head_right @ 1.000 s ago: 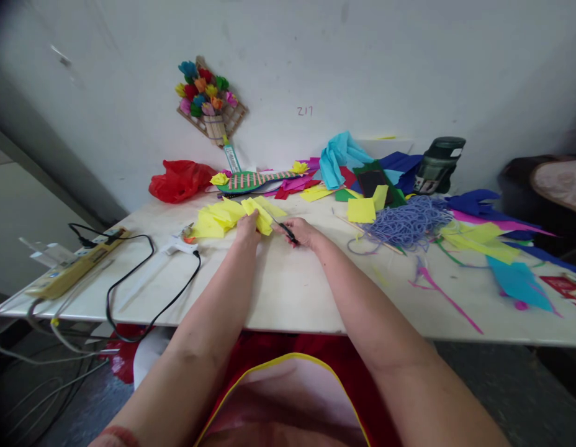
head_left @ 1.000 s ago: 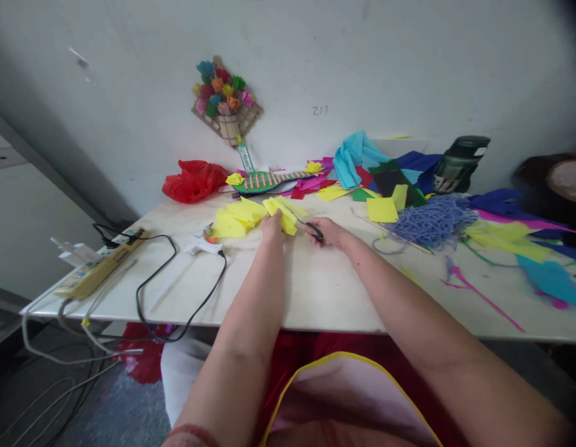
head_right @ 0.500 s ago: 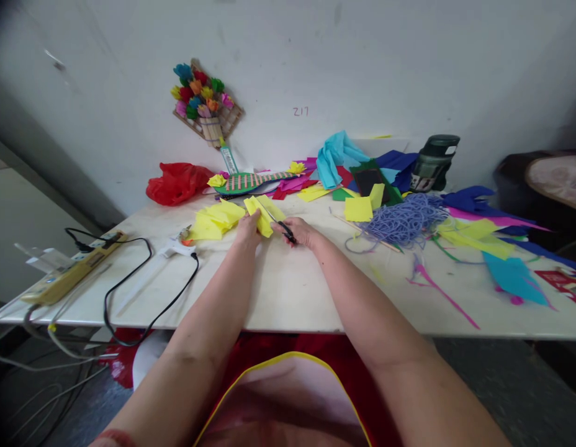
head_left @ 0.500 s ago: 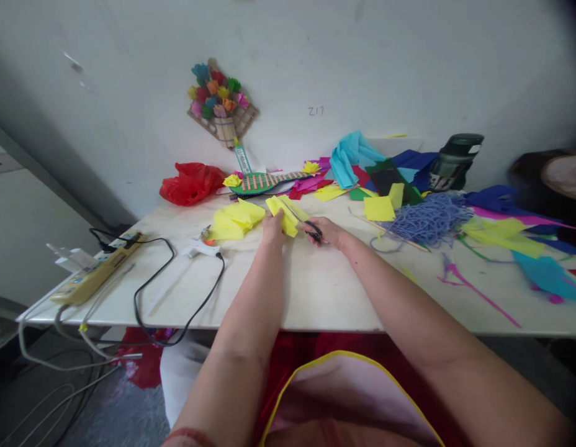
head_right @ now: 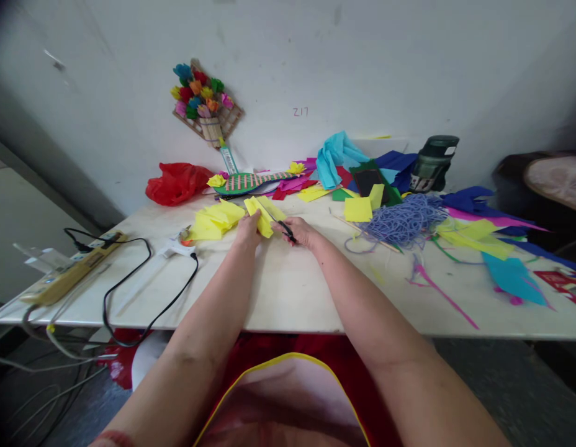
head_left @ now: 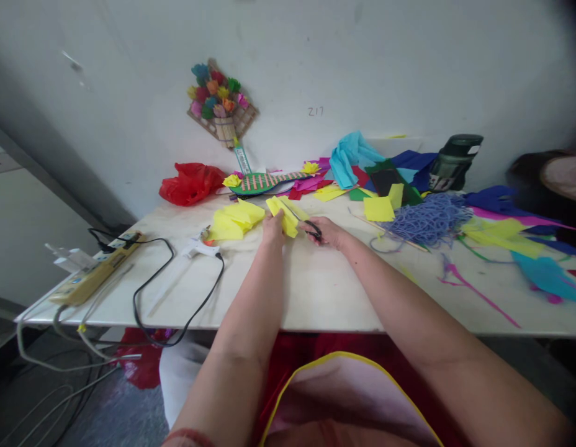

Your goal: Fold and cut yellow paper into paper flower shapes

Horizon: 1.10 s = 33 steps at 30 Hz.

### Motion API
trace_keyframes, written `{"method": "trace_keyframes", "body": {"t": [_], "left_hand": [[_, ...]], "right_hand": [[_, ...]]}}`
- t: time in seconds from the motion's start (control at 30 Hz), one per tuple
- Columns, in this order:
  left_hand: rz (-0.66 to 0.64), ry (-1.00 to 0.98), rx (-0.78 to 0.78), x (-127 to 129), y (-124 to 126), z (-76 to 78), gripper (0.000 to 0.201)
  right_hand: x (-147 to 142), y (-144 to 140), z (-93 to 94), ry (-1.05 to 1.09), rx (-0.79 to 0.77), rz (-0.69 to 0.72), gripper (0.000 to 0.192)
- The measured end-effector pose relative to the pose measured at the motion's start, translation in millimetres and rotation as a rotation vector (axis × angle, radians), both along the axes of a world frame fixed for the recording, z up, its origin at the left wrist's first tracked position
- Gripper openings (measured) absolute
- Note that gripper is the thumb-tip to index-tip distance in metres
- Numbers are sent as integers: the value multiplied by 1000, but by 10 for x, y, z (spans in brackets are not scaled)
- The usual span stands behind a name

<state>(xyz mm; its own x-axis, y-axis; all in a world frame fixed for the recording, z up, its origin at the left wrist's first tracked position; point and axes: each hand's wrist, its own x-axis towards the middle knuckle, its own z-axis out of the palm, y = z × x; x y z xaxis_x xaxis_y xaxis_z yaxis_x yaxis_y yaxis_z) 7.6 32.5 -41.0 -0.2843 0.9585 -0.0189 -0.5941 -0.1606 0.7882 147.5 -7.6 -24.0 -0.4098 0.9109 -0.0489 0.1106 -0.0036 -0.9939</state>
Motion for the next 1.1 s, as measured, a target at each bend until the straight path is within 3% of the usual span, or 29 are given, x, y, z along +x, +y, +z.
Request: {"method": "trace_keyframes", "body": {"t": [0.3, 0.73, 1.1], "left_hand": [[12, -7, -3, -17, 1, 1, 12], [36, -20, -8, -28, 1, 16, 12], [-21, 32, 24, -17, -64, 60, 10]], "right_hand": [[-10, 123, -127, -14, 40, -11, 24], [-12, 92, -117, -25, 90, -20, 23], [1, 59, -84, 21, 47, 21, 26]]}}
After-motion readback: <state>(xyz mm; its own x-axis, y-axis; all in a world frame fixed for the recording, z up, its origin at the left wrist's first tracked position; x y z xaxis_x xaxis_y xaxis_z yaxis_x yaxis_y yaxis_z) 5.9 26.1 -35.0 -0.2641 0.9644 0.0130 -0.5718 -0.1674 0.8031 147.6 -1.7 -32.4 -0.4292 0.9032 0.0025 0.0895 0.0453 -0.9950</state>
